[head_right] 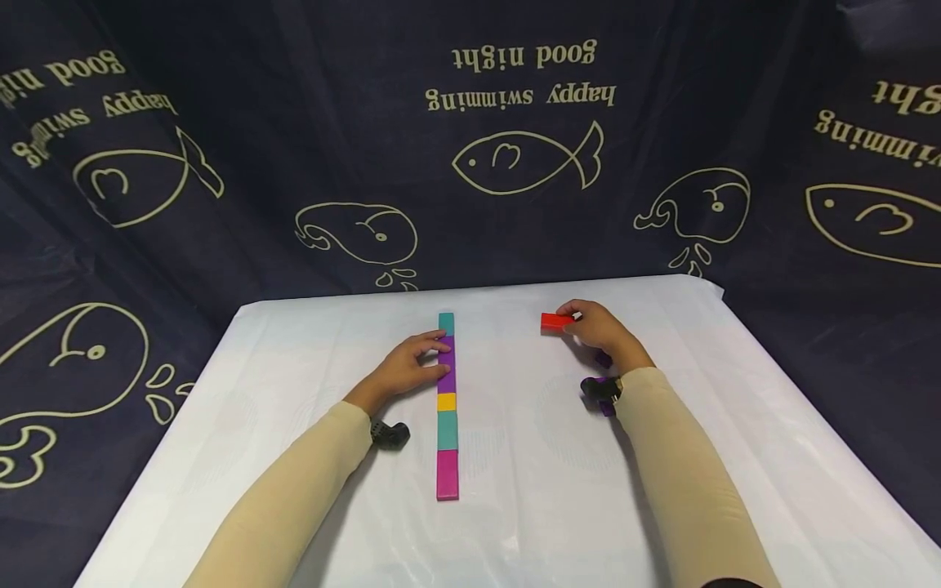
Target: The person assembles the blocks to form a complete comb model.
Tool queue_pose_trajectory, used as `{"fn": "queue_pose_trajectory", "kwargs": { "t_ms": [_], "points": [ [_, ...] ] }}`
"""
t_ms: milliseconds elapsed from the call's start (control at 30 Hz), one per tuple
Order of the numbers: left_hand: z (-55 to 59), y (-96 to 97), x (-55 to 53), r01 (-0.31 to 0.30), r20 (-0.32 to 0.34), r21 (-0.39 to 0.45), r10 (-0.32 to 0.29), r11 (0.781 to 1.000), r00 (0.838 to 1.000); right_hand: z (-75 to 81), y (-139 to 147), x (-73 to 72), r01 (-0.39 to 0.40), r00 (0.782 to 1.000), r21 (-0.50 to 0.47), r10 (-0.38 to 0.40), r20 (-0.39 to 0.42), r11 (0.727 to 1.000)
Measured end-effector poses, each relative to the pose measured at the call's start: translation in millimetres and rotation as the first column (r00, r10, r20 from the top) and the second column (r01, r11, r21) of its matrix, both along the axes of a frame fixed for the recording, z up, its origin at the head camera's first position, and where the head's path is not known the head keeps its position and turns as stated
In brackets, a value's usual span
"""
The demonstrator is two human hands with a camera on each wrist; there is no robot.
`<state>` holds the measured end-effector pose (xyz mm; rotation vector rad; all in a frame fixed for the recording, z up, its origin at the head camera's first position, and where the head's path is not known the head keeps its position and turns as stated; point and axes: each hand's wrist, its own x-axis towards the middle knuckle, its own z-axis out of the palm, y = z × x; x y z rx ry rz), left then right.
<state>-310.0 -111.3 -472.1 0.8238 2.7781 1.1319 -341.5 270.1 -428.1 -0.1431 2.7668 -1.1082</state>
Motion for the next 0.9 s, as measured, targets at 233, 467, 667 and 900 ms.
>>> {"fn": "queue_pose_trajectory", "kwargs": {
  "t_ms": [233, 467, 667, 900],
  "points": [
    [-0.1, -0.4, -0.9, -0.008, 0.005, -0.004, 0.008, 1.0, 1.0, 0.6, -27.8, -6.1, -0.029, 0.999, -0.015, 0.029, -0.02, 0.999],
    [-1.3, -0.5, -2.3, -0.021, -0.004, -0.023, 0.02, 1.0, 1.0, -0.9, -52.5, -13.7, -0.068, 0.996, -0.022, 0.066, -0.063, 0.997],
    [-1.5, -0.3, -2.9, -0.006, -0.013, -0.014, 0.006, 1.0, 1.0, -2.6, -75.2, -15.3, -0.105, 0.992, -0.052, 0.101, -0.075, 0.993],
    [-2.3, 0.7, -3.1, -0.022, 0.003, -0.035, 0.022, 0.999, 1.0, -3.4, -102.5, -17.0, -0.116, 0.991, -0.082, 0.109, -0.082, 0.99]
  ]
}}
